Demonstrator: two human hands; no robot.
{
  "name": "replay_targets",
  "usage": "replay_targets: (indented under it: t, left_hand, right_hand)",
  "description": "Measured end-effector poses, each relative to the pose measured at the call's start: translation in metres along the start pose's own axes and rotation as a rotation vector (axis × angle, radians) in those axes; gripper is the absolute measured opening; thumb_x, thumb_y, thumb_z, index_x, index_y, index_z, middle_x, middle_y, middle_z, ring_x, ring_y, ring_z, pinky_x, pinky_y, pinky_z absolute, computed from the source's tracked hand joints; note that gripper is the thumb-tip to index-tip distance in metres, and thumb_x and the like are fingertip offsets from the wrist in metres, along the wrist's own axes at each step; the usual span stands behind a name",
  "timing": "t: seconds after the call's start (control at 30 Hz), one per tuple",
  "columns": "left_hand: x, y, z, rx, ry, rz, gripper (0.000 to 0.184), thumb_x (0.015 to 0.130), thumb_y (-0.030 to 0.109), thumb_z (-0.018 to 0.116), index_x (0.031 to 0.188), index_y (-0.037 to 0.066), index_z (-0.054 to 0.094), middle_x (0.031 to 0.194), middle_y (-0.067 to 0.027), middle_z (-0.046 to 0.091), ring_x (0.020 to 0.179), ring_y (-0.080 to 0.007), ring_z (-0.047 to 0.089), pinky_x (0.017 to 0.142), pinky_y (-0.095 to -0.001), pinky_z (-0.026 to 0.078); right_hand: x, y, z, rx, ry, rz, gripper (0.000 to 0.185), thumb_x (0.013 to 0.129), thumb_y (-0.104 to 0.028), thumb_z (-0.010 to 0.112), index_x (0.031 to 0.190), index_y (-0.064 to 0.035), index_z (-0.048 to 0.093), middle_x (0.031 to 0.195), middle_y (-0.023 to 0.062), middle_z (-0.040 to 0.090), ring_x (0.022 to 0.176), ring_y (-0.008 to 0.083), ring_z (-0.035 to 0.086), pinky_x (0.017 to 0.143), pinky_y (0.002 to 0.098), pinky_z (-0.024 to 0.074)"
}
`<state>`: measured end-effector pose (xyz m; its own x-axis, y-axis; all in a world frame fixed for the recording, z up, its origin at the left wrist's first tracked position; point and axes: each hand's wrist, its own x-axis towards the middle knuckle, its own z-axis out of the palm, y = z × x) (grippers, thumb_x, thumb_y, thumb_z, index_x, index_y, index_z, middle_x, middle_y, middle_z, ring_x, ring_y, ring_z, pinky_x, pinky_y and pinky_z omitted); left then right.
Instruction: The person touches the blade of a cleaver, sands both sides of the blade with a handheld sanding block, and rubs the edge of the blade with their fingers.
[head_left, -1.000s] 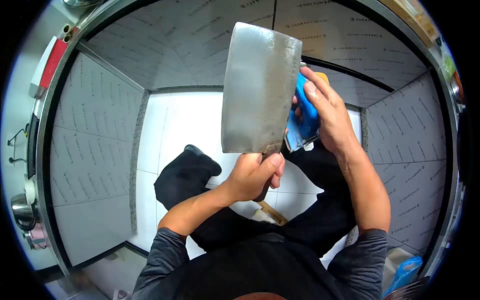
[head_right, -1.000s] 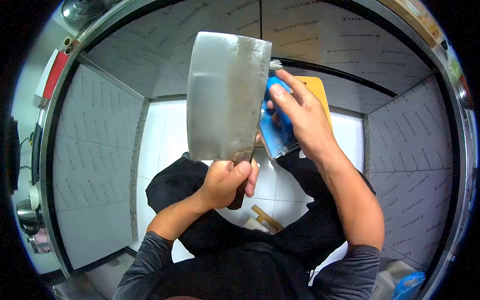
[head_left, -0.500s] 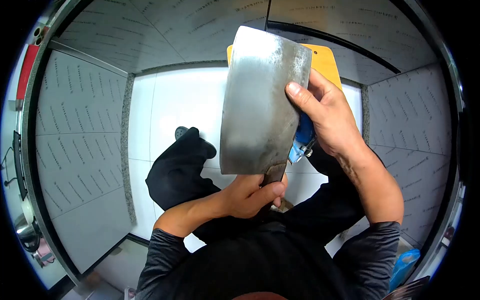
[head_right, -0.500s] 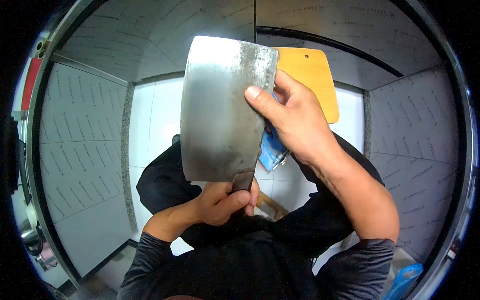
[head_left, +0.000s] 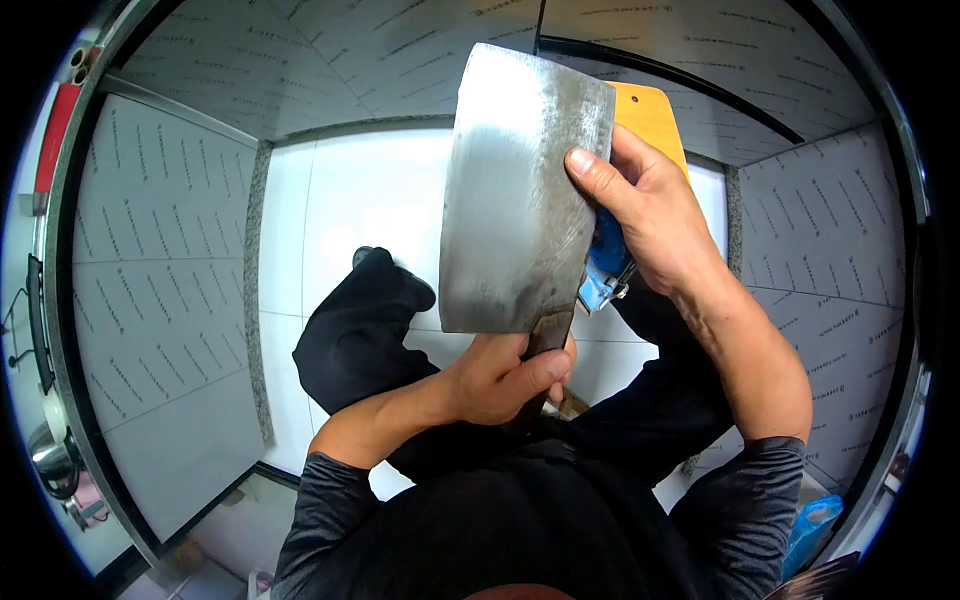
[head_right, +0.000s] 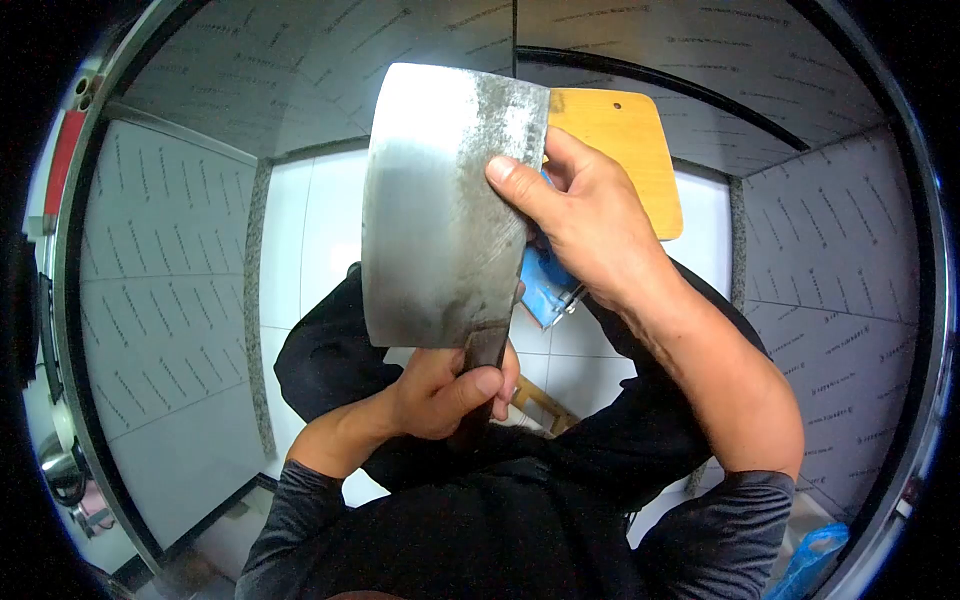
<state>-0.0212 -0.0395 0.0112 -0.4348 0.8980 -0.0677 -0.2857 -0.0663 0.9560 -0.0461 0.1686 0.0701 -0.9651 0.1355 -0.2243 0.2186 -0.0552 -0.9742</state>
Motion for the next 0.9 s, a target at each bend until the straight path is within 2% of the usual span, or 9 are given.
replay_targets:
  t: [0.07, 0.2, 0.27, 0.3, 0.37, 0.7, 0.9]
  left_hand:
    - [0.0, -0.002, 0.0, -0.025, -0.011, 0.004, 0.03, 0.105, 0.029, 0.05, 0.093, 0.002, 0.053, 0.078, -0.0028, 0.056, 0.069, -0.0111, 0.06, 0.065, -0.0275, 0.049]
    - [0.0, -0.003, 0.0, -0.083, 0.002, -0.011, 0.03, 0.105, 0.03, 0.05, 0.092, 0.002, 0.053, 0.079, -0.0027, 0.056, 0.069, -0.0113, 0.06, 0.066, -0.0279, 0.05]
    - [0.001, -0.001, 0.0, -0.053, -0.002, -0.026, 0.041, 0.104, 0.042, 0.049, 0.092, 0.004, 0.056, 0.076, -0.0033, 0.058, 0.069, -0.0108, 0.059, 0.066, -0.0252, 0.047]
    - [0.001, 0.0, -0.001, -0.056, -0.001, -0.028, 0.041, 0.104, 0.042, 0.049, 0.092, 0.004, 0.056, 0.076, -0.0033, 0.058, 0.069, -0.0108, 0.059, 0.066, -0.0252, 0.047]
    - [0.0, 0.001, -0.002, -0.068, -0.004, -0.04, 0.032, 0.105, 0.031, 0.051, 0.092, 0.002, 0.053, 0.08, -0.0029, 0.056, 0.069, -0.0114, 0.061, 0.066, -0.0283, 0.05]
    - [0.002, -0.003, -0.003, -0.078, 0.026, -0.053, 0.023, 0.102, 0.024, 0.052, 0.094, 0.002, 0.054, 0.079, -0.0042, 0.059, 0.069, -0.0124, 0.062, 0.066, -0.0287, 0.051]
    - [0.005, -0.005, -0.005, -0.087, 0.053, -0.04, 0.022, 0.102, 0.022, 0.053, 0.097, 0.001, 0.055, 0.079, -0.0045, 0.06, 0.067, -0.0124, 0.062, 0.066, -0.0284, 0.051]
  right_hand:
    - [0.004, 0.005, -0.001, -0.006, 0.002, -0.03, 0.045, 0.097, -0.032, 0.068, 0.129, -0.0009, 0.06, 0.106, 0.0081, 0.067, 0.09, 0.0108, 0.061, 0.078, 0.0274, 0.0516]
    - [0.006, 0.007, -0.001, -0.04, 0.021, -0.019, 0.046, 0.097, -0.032, 0.068, 0.129, -0.0007, 0.06, 0.104, 0.0082, 0.067, 0.089, 0.0112, 0.061, 0.077, 0.0272, 0.0518]
    - [0.007, 0.008, -0.001, -0.026, 0.013, -0.031, 0.046, 0.096, -0.033, 0.068, 0.127, -0.0004, 0.061, 0.104, 0.0084, 0.068, 0.088, 0.0116, 0.062, 0.076, 0.027, 0.0519]
    - [0.009, 0.008, -0.002, -0.025, 0.012, -0.028, 0.046, 0.096, -0.033, 0.068, 0.127, -0.0004, 0.061, 0.104, 0.0084, 0.068, 0.088, 0.0116, 0.062, 0.076, 0.027, 0.0519]
    - [0.011, 0.011, -0.003, -0.056, 0.006, -0.046, 0.045, 0.096, -0.033, 0.068, 0.126, -0.0001, 0.061, 0.103, 0.0087, 0.068, 0.087, 0.0118, 0.062, 0.075, 0.0271, 0.0521]
    - [0.015, 0.014, -0.003, -0.078, 0.0, -0.02, 0.047, 0.095, -0.036, 0.069, 0.125, -0.0006, 0.061, 0.098, 0.0073, 0.067, 0.083, 0.0117, 0.061, 0.074, 0.0266, 0.0515]
    - [0.02, 0.015, -0.003, -0.113, 0.019, -0.039, 0.049, 0.095, -0.037, 0.068, 0.125, 0.0011, 0.061, 0.103, 0.0106, 0.067, 0.089, 0.0143, 0.062, 0.078, 0.0285, 0.0514]
